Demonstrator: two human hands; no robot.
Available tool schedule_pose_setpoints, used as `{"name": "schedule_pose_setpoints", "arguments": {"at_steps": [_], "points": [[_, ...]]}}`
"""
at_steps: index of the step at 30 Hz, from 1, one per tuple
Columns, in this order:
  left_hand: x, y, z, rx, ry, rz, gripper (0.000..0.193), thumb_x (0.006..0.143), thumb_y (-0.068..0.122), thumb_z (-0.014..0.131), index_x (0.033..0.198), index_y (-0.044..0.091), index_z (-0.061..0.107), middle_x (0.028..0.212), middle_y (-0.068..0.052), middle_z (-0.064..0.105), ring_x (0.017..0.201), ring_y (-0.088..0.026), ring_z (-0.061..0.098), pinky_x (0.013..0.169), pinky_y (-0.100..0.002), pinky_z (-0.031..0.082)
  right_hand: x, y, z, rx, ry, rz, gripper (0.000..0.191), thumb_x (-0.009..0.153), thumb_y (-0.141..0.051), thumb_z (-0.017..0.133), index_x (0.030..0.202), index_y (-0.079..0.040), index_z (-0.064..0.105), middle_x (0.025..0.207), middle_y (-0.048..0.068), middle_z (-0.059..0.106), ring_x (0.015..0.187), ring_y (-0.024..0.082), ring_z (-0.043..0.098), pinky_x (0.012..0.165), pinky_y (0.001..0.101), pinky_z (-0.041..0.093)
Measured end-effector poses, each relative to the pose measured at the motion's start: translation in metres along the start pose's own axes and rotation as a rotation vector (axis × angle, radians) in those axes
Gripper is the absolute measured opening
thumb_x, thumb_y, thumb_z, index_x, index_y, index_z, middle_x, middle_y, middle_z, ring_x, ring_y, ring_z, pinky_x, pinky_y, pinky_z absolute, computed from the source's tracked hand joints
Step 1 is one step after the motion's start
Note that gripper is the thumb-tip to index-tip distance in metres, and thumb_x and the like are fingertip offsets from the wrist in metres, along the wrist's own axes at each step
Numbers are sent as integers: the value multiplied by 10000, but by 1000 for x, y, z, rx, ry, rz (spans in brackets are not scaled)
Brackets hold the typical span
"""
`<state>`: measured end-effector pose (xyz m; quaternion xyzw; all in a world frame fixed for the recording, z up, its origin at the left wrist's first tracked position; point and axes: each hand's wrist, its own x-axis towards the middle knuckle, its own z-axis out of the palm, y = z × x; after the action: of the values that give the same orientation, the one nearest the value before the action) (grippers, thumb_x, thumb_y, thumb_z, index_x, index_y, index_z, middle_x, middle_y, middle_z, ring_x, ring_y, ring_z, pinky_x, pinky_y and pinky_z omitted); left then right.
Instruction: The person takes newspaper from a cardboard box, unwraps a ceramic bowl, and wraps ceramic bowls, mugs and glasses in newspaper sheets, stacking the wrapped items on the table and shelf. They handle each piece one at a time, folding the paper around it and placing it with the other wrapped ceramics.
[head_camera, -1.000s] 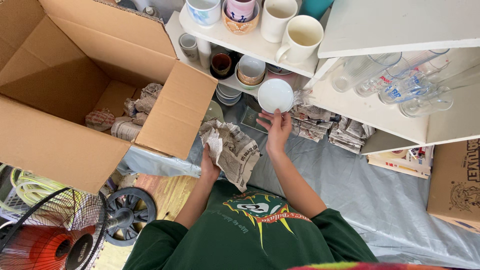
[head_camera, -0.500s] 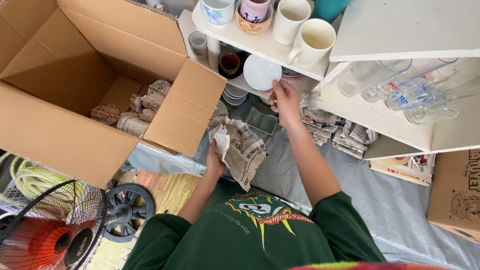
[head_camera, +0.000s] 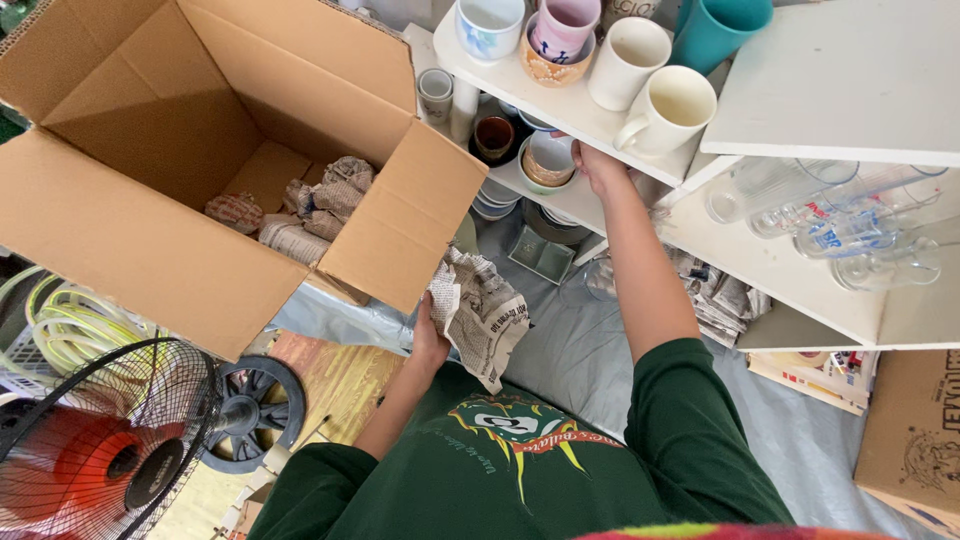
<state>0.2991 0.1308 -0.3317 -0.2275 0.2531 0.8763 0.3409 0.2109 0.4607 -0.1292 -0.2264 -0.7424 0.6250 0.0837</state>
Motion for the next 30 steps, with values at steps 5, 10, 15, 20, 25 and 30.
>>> {"name": "schedule_pose_setpoints", "arguments": {"at_steps": [5,10,15,20,25,30], "points": [[-1,9,-1,23,-6,49,531,1024,464,501,1418,112,556,1418,-28,609,1285,-249,569,1105,-449,430,27,-16,7,-62,177,124,281,1074,-273,485,1109,-91,697,625,-27,431,545,113,344,475,315,253],[1,17,-2,33,16,79,524,1030,446,505,1404,84,562,1407,-40,620,1284,-246,576,1092,-434,444,49,-27,5,-361,358,18,276,1073,-284,498,1145,-94,686,730,2,458,645,154,375,561,338,276],[3,23,-1,13,49,95,492,1025,402,495,1378,66,563,1384,-87,630,1246,-288,593,1040,-471,482,58,-28,5,-500,450,-54,279,1071,-294,512,1182,-98,676,834,32,484,744,194,407,648,361,299],[-3,30,-3,72,54,103,500,1025,398,492,1396,70,565,1394,-77,632,1249,-270,599,1045,-450,486,60,-29,7,-577,496,-105,289,1070,-305,525,1219,-101,665,939,62,510,843,234,438,735,384,322],[-7,35,-1,73,78,129,512,1031,424,482,1393,73,566,1392,-74,626,1254,-261,593,1046,-442,481,60,-30,13,-628,514,-148,306,1068,-316,538,1255,-104,654,1043,92,537,942,274,470,822,407,345],[-8,34,3,63,66,123,525,1034,436,481,1375,49,575,1376,-99,639,1245,-282,599,1051,-456,480,58,-30,16,-683,505,-183,328,1066,-327,552,1292,-107,643,1148,122,563,1042,314,501,909,430,368]]}}
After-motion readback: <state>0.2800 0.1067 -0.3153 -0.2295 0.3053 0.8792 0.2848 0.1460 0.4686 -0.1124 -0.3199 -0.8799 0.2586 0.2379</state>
